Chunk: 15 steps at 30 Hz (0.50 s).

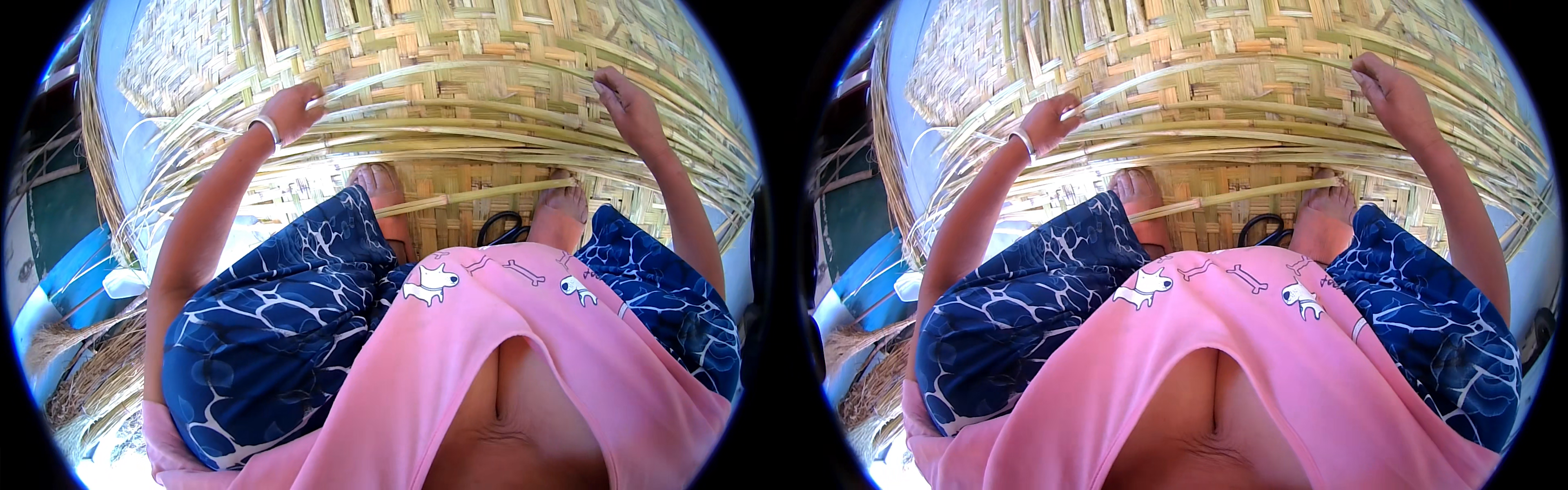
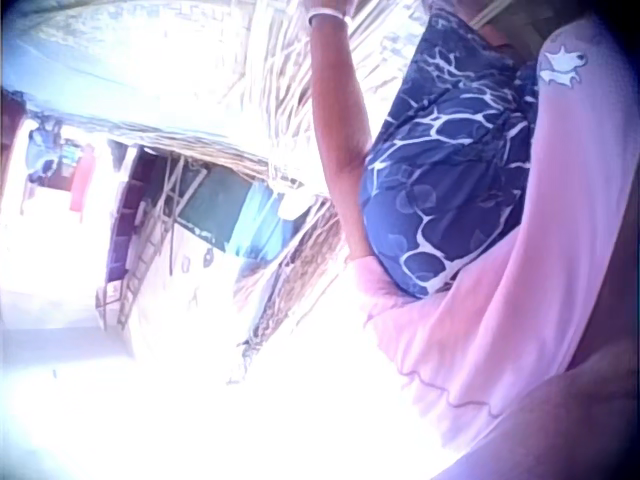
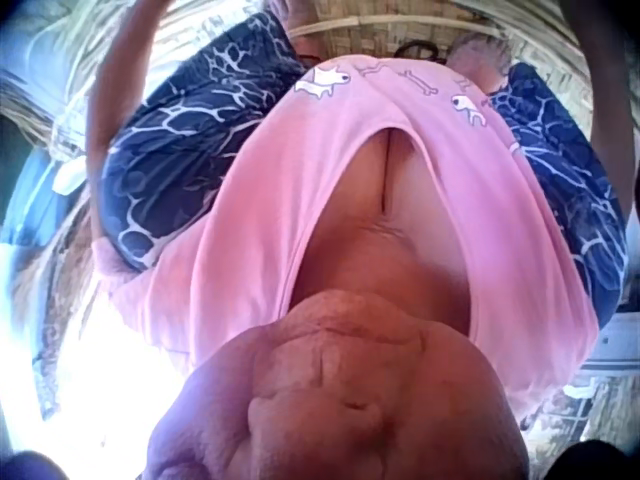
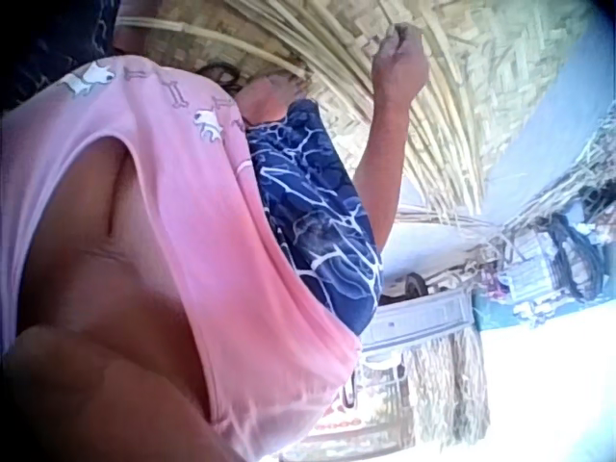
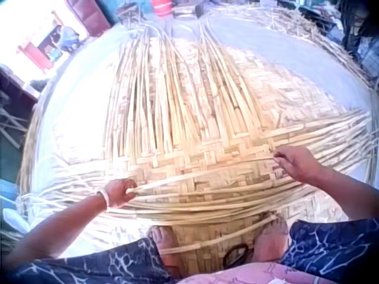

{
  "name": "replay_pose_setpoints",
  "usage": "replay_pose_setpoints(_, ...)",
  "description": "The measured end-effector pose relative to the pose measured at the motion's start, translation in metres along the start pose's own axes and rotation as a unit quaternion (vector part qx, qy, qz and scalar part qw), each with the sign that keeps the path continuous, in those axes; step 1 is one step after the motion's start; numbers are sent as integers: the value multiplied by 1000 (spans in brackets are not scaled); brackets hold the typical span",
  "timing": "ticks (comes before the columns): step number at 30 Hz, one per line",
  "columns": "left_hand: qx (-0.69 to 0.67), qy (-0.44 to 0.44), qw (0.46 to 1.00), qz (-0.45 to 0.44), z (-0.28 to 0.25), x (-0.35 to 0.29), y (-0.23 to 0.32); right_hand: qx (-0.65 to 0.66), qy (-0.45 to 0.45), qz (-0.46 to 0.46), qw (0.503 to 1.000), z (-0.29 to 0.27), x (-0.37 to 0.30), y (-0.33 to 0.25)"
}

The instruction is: The person sits on the floor and weaves a large flat basket using dried palm leaves. They interlace the leaves by hand, periodically adjusting the weave and adding new strips to expand the pattern.

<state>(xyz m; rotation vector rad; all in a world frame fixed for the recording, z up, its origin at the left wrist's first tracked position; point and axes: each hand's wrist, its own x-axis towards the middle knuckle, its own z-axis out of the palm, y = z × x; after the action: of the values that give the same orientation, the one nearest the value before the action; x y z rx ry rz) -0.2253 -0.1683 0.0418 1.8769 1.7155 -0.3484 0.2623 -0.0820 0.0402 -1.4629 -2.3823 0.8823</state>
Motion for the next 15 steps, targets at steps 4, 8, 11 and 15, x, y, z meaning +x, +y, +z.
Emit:
replay_pose_setpoints(4,-4,87,995,-49,5,-20,-30,-29,-8,-31,999,2,-1,-2)
replay_pose_setpoints(8,23,199,980,-2,1,-23,-47,-63,40,-50,996,8,6,5)
replay_pose_setpoints(11,-206,235,949,-22,-36,-6,-59,-131,229,-62,963,-4,25,19)
replay_pose_setpoints(15,-420,260,863,-104,-113,2,-46,-14,305,95,948,-34,48,20)
